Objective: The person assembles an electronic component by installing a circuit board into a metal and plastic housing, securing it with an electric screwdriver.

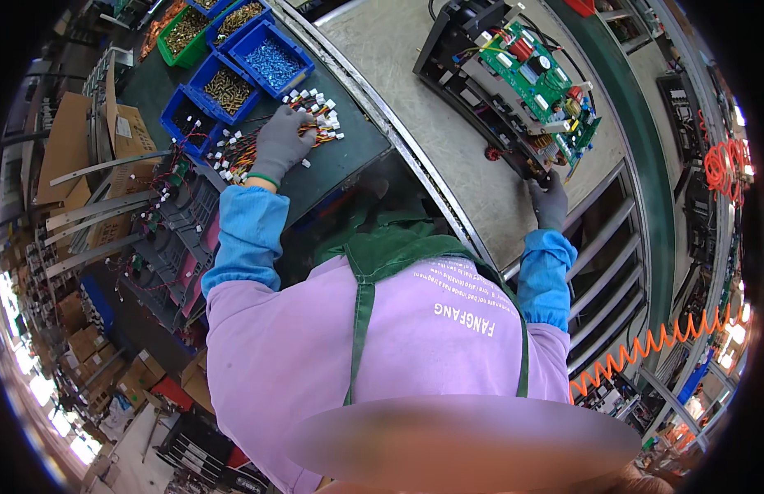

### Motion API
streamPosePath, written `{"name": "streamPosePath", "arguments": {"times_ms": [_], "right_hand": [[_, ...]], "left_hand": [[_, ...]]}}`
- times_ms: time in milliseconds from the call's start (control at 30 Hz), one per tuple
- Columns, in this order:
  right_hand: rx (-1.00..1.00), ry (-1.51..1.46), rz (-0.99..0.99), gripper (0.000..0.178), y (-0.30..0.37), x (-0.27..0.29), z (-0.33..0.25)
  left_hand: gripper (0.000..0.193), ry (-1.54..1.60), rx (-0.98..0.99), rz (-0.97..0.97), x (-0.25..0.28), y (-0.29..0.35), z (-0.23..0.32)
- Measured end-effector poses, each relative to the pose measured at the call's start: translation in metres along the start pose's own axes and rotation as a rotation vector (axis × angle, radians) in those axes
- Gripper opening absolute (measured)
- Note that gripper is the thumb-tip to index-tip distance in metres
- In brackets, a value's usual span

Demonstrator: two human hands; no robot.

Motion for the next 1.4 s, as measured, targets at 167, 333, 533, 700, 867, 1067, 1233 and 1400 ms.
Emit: {"name": "streamPosePath", "arguments": {"times_ms": [167, 333, 533, 700, 867, 1067, 1233, 1400], "right_hand": [[-0.068, -0.038, 0.004, 0.045, 0.037, 0.005, 0.026], [-0.096, -0.121, 0.065, 0.044, 0.058, 0.004, 0.059], [-0.009, -0.266, 0.093, 0.046, 0.073, 0.002, 0.078], [0.016, -0.195, 0.100, 0.052, 0.074, 0.002, 0.072], [-0.122, -0.025, 0.002, 0.053, 0.086, 0.018, 0.057], [0.129, -0.559, -0.392, 0.033, 0.121, 0.048, -0.009], [0.545, -0.565, -0.325, 0.052, 0.130, 0.053, -0.132], [0.641, -0.231, 0.059, 0.029, 0.126, 0.021, -0.080]], "left_hand": [[0.025, -0.139, -0.086, -0.076, -0.014, 0.003, 0.023], [0.019, -0.090, -0.023, -0.020, -0.003, -0.004, 0.009], [0.025, 0.466, -0.073, 0.269, 0.095, 0.010, -0.040], [0.028, 0.633, -0.052, 0.494, 0.173, 0.027, -0.050], [0.033, 0.443, -0.063, 0.490, 0.191, 0.029, -0.011], [0.021, 0.968, -0.300, 0.160, 0.146, 0.021, 0.152], [0.020, 1.136, -0.600, -0.363, 0.053, 0.045, 0.270], [0.022, 1.013, -0.935, -0.419, 0.044, 0.063, 0.312]]}}
Point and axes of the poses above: each hand's wrist, its own y-axis away from the middle knuckle, its own x-axis out of the back of the hand, z = x × y, the point moved 2 cm from there along -y, towards the middle knuckle, and after that the axes turned 5 degrees about -z, right-handed, at the moved point
